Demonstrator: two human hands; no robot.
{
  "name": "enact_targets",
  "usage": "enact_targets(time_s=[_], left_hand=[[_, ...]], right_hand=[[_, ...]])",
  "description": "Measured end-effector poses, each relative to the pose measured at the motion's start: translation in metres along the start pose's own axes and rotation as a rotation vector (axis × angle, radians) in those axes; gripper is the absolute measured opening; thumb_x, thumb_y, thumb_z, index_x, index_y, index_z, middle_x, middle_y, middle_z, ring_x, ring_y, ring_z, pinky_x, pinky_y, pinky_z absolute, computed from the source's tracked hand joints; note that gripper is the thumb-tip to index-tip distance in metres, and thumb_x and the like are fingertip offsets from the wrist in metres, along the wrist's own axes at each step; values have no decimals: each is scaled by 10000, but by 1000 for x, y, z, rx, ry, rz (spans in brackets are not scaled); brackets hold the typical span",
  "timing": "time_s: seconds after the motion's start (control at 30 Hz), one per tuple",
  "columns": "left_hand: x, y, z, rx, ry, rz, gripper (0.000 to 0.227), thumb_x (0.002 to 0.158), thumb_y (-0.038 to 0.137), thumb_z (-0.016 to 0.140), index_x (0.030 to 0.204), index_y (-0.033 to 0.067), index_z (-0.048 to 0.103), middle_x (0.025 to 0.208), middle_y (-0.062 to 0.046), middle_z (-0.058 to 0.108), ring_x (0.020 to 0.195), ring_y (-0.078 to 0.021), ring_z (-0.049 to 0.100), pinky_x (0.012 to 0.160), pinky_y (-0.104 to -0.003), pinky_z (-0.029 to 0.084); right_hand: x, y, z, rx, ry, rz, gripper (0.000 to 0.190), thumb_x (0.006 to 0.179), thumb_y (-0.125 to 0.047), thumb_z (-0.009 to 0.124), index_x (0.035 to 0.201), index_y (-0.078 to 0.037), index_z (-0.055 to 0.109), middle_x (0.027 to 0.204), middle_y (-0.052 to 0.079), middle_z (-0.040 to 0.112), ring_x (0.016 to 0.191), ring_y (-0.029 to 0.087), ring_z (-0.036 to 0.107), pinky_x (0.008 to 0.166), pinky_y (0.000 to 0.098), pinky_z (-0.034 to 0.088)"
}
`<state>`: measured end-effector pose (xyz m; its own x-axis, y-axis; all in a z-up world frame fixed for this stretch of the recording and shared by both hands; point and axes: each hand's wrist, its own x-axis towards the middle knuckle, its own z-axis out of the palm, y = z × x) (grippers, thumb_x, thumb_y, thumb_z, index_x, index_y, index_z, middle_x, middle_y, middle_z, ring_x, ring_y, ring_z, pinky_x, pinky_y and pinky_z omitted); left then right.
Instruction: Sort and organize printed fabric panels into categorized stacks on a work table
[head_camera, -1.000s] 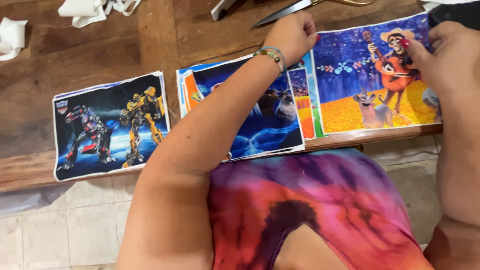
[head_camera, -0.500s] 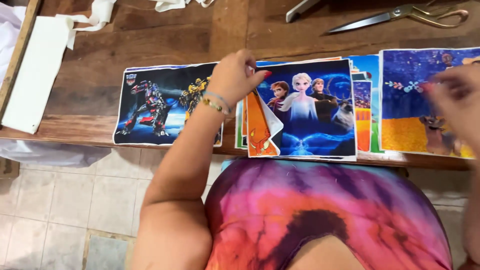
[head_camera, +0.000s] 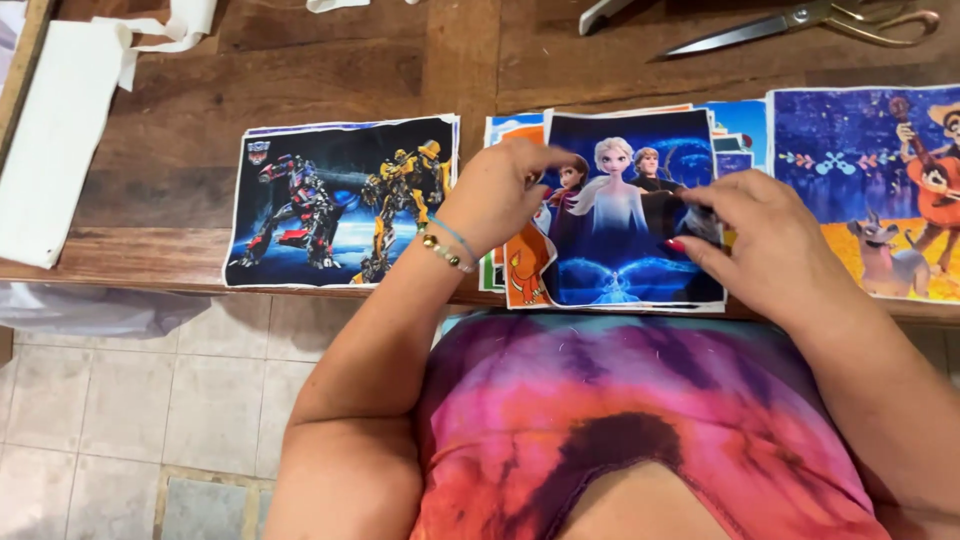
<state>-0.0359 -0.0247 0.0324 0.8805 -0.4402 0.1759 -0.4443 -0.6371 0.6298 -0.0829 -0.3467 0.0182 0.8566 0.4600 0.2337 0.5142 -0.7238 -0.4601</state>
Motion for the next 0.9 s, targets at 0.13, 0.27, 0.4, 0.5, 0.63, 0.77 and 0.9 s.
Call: enact_targets(time_s=[0.13,0.27,0.4,0.5,0.63,0.77,0.9], left_hand=[[-10,53,10,5,-28,401,538,826,33,730,1346,142,644,1072,-97,706,936,-307,689,897,-423,523],[-42,149,0,-149,-123,730,308,1138,62,553,1443,71,514,1346,-92,667,1209,-317,736,1058,-460,615],[-45,183,9,-227,-396,739,383,1271,216,470,1651,212,423,1744,106,344,1161,-305,761,996,-426,650],[-25,188,23,-283,-380,623,397,1236,298,458,1621,217,407,1691,121,421,1207,-277,744,1058,-397,673],[28,168,63,-230,-134,477,797,1001,-10,677,1646,262,296,1723,-23,424,1594,-286,553,1337,-428,515],[115,111,140,-99,-81,300,798,857,138,791,1555,208,411,1580,-209,502,1488,-367,477,1254,-447,393],[162,86,170,27,-170,93,789,729,136,868,1448,74,550,1516,-163,534,1391,-303,530,1177,-354,393]], right_hand=[[-12,-15,-25,248,148,106,593,887,-36,787,1439,37,583,1361,239,551,1104,294,665,1019,391,534],[-45,24,-18,938,110,239,758,884,41,581,1574,-2,272,1658,185,336,1439,257,424,1192,369,356],[-101,53,-18,1297,21,425,471,909,-222,590,1282,60,544,1379,313,590,1305,432,602,1146,552,435],[-117,76,-42,1382,18,278,657,816,-616,742,1014,9,693,1077,241,713,1081,409,702,1053,559,515],[-174,158,-48,979,429,532,344,901,-343,759,1190,-177,673,1288,-4,697,1088,91,671,992,268,569],[-117,167,-94,650,411,652,289,1048,-242,750,1300,-122,678,1204,5,697,1017,84,650,872,250,567],[-95,212,-92,86,291,638,125,1110,-153,852,1114,-83,748,882,38,692,736,104,594,594,280,451]])
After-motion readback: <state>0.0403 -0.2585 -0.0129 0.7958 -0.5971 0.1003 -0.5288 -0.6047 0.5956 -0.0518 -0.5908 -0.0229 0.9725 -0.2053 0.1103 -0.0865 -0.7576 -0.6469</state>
